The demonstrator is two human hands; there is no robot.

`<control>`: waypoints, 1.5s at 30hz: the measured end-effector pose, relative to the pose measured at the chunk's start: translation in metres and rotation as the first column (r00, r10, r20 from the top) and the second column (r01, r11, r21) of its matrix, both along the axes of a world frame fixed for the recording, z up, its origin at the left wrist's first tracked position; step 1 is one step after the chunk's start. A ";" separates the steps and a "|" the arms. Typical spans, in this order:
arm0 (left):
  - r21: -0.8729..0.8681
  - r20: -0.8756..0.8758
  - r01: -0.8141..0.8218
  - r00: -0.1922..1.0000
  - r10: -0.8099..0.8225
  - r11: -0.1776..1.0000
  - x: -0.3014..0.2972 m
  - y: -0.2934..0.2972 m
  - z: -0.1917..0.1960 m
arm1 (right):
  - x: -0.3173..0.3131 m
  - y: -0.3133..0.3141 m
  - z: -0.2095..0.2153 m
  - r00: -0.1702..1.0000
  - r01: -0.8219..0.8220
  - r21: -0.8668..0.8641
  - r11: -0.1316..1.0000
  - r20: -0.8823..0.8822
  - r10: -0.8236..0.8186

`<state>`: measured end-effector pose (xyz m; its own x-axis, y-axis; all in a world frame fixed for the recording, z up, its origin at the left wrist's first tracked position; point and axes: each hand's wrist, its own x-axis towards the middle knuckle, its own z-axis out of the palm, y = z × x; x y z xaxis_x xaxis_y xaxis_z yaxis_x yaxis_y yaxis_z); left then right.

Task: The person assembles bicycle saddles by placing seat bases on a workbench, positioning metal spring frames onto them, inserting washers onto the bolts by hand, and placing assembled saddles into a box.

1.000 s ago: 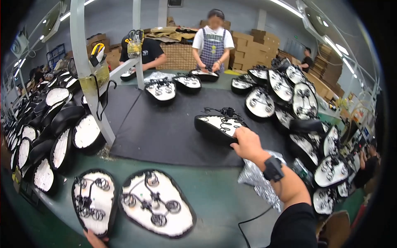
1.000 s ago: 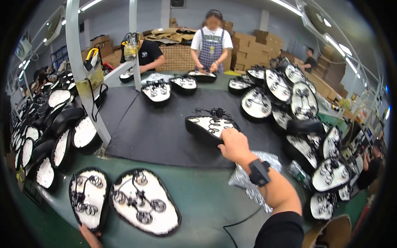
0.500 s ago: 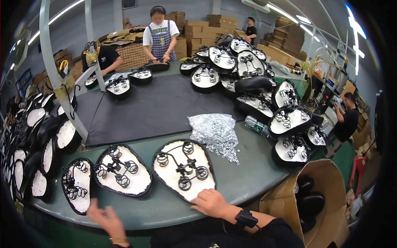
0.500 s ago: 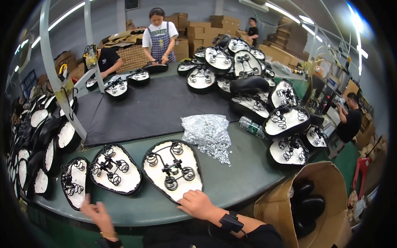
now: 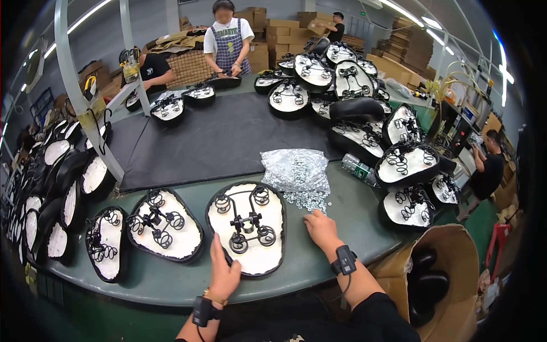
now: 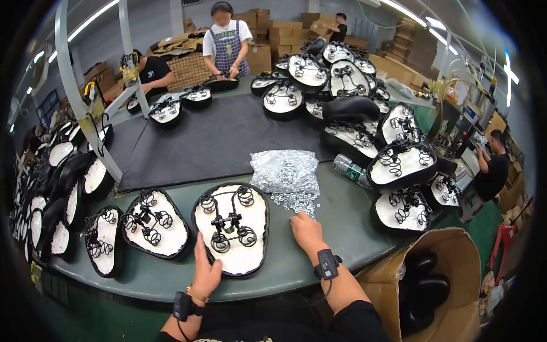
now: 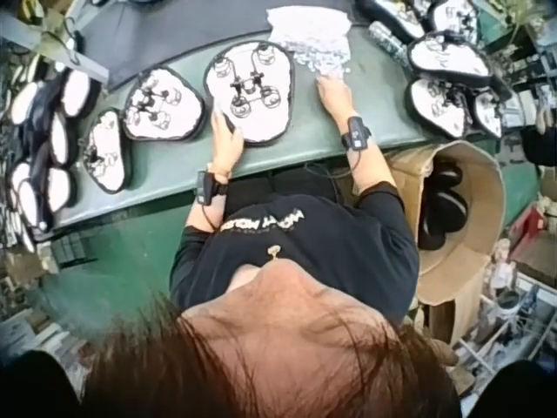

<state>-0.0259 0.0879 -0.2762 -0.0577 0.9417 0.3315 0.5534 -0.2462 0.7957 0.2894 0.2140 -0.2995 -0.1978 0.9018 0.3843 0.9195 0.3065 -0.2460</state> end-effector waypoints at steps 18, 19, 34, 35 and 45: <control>0.144 -0.573 0.208 0.814 -0.090 0.967 0.058 0.001 0.041 | -0.058 -0.060 0.066 0.768 -0.252 0.178 0.951 -0.562 0.308; 0.136 -0.568 0.214 0.816 -0.101 0.967 0.058 0.001 0.041 | -0.062 -0.064 0.066 0.770 -0.250 0.174 0.952 -0.561 0.305; 0.158 -0.469 0.160 0.880 -0.068 0.974 0.054 0.000 0.039 | -0.089 -0.047 0.030 0.775 -0.274 0.100 0.957 -0.567 0.281; 0.151 -0.473 0.157 0.878 -0.068 0.976 0.055 0.000 0.037 | -0.090 -0.045 0.026 0.777 -0.261 0.099 0.960 -0.569 0.270; 0.111 -0.471 0.071 0.882 -0.011 0.991 0.067 0.008 0.038 | -0.091 -0.042 0.028 0.816 -0.228 0.040 0.973 -0.537 0.214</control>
<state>0.0414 0.0955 -0.2381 0.1709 0.8903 0.4222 0.8412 -0.3549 0.4079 0.1983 0.1724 -0.2719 -0.1630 0.8694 0.4665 0.5500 0.4726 -0.6885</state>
